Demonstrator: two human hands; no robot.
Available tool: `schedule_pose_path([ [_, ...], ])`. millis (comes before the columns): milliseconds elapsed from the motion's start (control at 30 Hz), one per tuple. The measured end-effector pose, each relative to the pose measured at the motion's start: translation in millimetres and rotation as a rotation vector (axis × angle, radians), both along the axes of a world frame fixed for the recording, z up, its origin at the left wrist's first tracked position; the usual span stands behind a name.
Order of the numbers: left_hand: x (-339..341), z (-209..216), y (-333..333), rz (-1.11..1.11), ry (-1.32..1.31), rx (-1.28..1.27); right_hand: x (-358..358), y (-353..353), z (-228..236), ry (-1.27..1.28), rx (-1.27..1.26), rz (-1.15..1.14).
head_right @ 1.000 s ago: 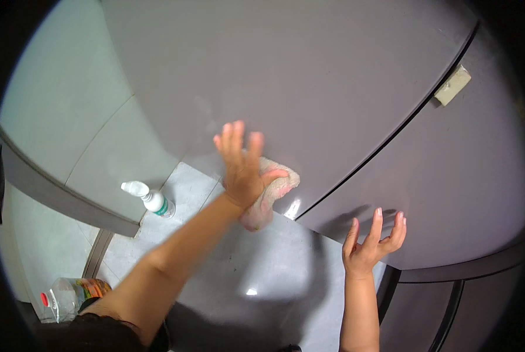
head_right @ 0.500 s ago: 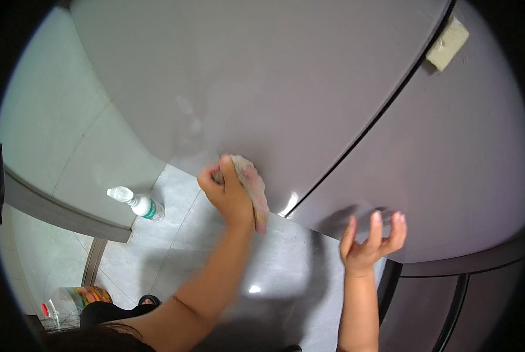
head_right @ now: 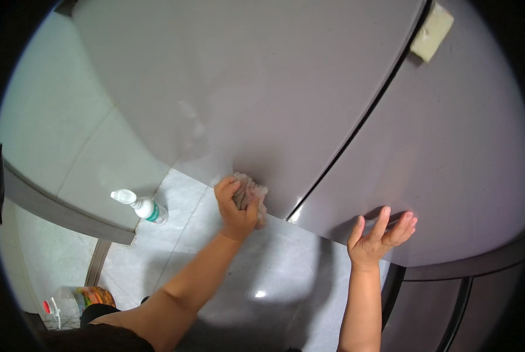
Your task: The person wipes the front surface of a grey kitchen cabinet using a patterned cloth. They systematically clean the cabinet doors, moving the cloth in various motions to cover different areas.
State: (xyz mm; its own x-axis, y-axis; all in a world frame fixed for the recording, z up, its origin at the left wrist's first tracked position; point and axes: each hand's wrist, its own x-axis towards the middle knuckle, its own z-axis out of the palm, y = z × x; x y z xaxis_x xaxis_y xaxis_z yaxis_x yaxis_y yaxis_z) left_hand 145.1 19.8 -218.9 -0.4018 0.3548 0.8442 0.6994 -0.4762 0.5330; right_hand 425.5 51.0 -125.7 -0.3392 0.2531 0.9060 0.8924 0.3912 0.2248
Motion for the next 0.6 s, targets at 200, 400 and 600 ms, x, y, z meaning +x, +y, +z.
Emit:
schedule_pose_path([
  [200, 3.6, 126.5, 27.7, 0.094, 0.371, 0.357, -6.1, -2.2, -0.6, 0.021, -0.039, 0.020],
  [400, -32.8, 43.3, -8.4, -0.282, 0.814, -0.015, -0.8, 10.1, -15.7, -0.031, -0.024, -0.047],
  [600, -7.4, 160.7, 20.8, -0.382, 0.302, 0.082, -27.5, 4.7, -17.7, 0.111, -0.097, -0.072],
])
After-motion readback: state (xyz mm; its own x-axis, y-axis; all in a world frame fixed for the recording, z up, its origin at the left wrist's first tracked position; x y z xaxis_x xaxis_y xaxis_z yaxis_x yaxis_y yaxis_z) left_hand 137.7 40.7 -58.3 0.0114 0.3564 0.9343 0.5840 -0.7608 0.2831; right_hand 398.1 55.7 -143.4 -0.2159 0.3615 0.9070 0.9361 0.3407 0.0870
